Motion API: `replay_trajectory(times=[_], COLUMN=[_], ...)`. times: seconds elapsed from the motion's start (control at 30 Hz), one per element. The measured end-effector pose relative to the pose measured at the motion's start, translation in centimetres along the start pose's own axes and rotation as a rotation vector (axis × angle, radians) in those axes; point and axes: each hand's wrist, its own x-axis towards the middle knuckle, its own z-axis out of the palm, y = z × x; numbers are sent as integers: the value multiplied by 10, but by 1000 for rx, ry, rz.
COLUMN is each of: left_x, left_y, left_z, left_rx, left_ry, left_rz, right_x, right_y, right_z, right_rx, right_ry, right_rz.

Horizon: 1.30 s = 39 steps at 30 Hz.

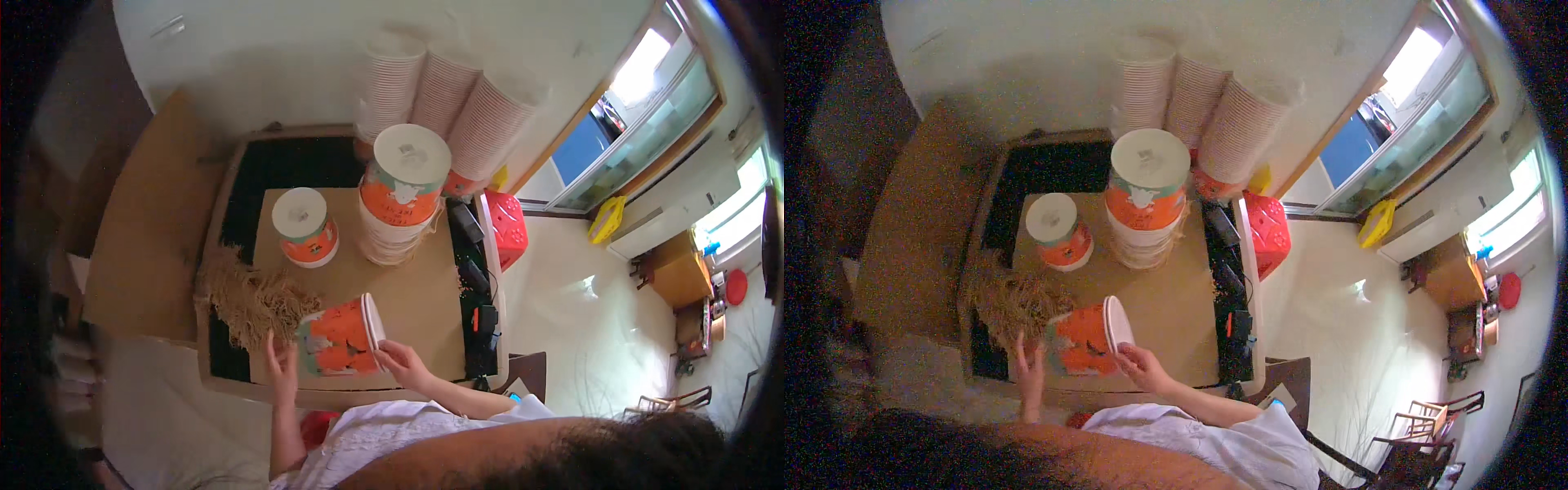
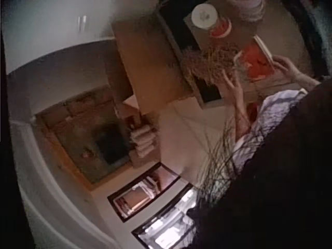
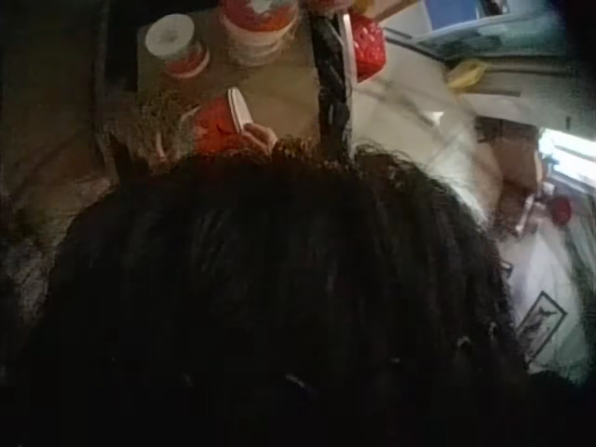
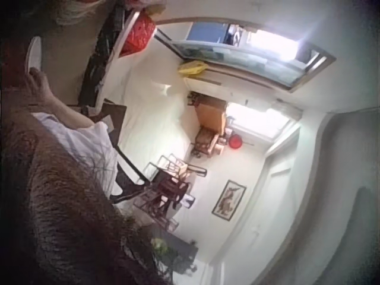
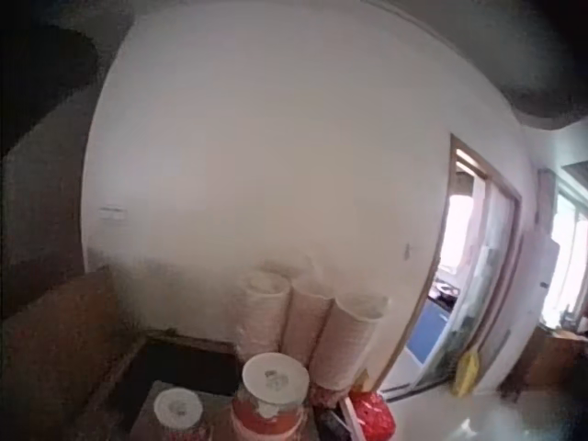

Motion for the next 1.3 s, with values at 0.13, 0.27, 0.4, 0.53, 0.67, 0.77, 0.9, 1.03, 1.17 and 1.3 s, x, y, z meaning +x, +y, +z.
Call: replay_trajectory(times=[0.13,0.27,0.4,0.53,0.67,0.77,0.9,1.03,1.17,1.3], left_x=[-50,-69,-62,-58,-47,-57,-62,-57,-55,-63], left_y=[53,23,1,9,-3,11,-1,-12,-16,23], left_z=[34,48,42,43,48,54,61,63,55,60], left_rx=[63,-45,-9,-241,-289,-272,-309,-396,-452,-422], left_ry=[-305,-317,-383,-343,-452,-419,-339,-403,-483,-455], left_rz=[146,118,301,141,140,94,75,30,3,-63], right_x=[-15,-23,-23,-21,-21,-21,-25,-24,-28,-27], right_y=[-7,3,4,8,15,20,17,25,18,25], right_z=[24,44,52,53,50,43,42,39,46,42], right_rx=[-493,-710,-784,-818,-814,-897,-866,-916,-936,-1047], right_ry=[-5,-5,-19,-46,-8,-15,-11,-3,-25,26], right_rz=[-169,-243,-354,-436,-465,-471,-437,-338,-407,-534])
